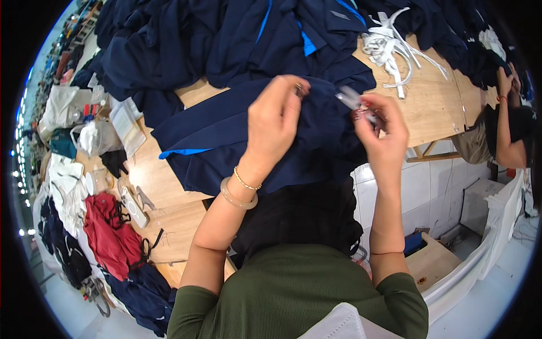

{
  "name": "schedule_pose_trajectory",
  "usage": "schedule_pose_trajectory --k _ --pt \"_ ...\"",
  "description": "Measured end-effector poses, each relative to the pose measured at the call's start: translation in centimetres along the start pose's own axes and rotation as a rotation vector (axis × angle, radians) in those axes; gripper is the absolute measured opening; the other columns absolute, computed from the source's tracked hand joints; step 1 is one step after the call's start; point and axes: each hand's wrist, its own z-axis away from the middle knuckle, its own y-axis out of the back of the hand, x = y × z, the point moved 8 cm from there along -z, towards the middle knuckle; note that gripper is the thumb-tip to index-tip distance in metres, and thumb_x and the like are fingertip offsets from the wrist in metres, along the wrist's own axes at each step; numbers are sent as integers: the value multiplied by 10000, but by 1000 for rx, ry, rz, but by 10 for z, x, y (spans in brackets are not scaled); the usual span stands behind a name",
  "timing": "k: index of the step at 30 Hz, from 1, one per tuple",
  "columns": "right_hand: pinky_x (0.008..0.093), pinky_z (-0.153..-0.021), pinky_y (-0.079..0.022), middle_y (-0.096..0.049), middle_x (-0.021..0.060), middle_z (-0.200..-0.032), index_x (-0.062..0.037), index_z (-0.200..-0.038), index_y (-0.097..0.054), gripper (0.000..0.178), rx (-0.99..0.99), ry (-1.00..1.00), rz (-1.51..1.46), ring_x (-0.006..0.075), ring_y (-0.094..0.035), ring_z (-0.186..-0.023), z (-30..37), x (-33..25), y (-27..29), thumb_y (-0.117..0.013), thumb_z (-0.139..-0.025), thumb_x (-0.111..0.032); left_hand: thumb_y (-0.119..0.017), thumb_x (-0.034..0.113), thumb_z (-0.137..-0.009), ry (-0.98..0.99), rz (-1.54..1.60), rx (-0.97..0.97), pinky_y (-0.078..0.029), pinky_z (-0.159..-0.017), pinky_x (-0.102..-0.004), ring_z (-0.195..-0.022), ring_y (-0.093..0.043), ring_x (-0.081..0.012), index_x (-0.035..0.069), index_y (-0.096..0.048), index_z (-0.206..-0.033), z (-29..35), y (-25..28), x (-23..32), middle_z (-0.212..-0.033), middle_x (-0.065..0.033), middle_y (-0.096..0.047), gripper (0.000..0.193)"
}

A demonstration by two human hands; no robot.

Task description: Trimming excess threads from blue athletic pants using small thread snippers at a garment factory workbench.

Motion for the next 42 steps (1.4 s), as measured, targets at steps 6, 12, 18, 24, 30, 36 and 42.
schedule_pose_trajectory --k 6,12,18,24,30,36,42 --pt "283 -759 -518 -610 156 -1014 3 -1141 -501 292 -95 -257 -982 173 -621 -854 8 -14 -37 -555 -914 -172 -367 90 -1004 137 80 304 -481 -881 -293 -1015 -594 -176 -14 -538 -1121 5 87 -23 -1096 -95 -611 232" --pt "353 -817 -535 -608 185 -1085 12 -1109 -498 226 -39 -398 -903 241 -636 -954 7 38 -87 -502 -962 -160 -615 85 -871 295 -240 -19 -454 -931 -345 -1099 -572 -278 -2 -500 -1201 65 53 -61 -1168 -177 -575 360" --pt "308 -899 -493 -611 192 -1123 -4 -1068 -496 161 18 -365 -702 220 -607 -1068 2 83 -62 -482 -973 -133 -732 209 -762 210 -639 -194 -272 -1090 -441 -1305 -375 -336 52 -441 -1348 79 48 -78 -1381 -145 -446 672" --pt "284 -930 -470 -629 192 -1103 -3 -1074 -480 147 6 -350 -654 205 -600 -1081 1 83 -64 -469 -973 -108 -739 212 -754 261 -605 -214 -260 -1100 -433 -1325 -346 -334 53 -435 -1353 77 45 -80 -1407 -138 -417 690" --pt "287 -932 -473 -628 196 -1105 2 -1077 -478 145 4 -386 -696 200 -602 -1071 0 86 -64 -465 -969 -94 -671 137 -788 222 -615 -254 -250 -1069 -579 -1341 -291 -410 231 -443 -1379 75 39 -73 -1477 -145 -303 641" --pt "278 -930 -472 -629 192 -1095 8 -1074 -477 145 -1 -374 -664 188 -605 -1052 0 86 -66 -466 -968 -90 -525 116 -842 234 -970 -455 -179 -920 -804 -1384 -145 -475 397 -466 -1342 71 17 -74 -1550 -107 -121 577" --pt "296 -927 -473 -627 189 -1089 -4 -1082 -484 148 -7 -336 -684 204 -603 -1058 1 85 -73 -476 -967 -96 -588 183 -803 173 -1012 -453 -191 -905 -808 -1388 -156 -447 389 -496 -1319 73 19 -69 -1542 -86 -165 563"
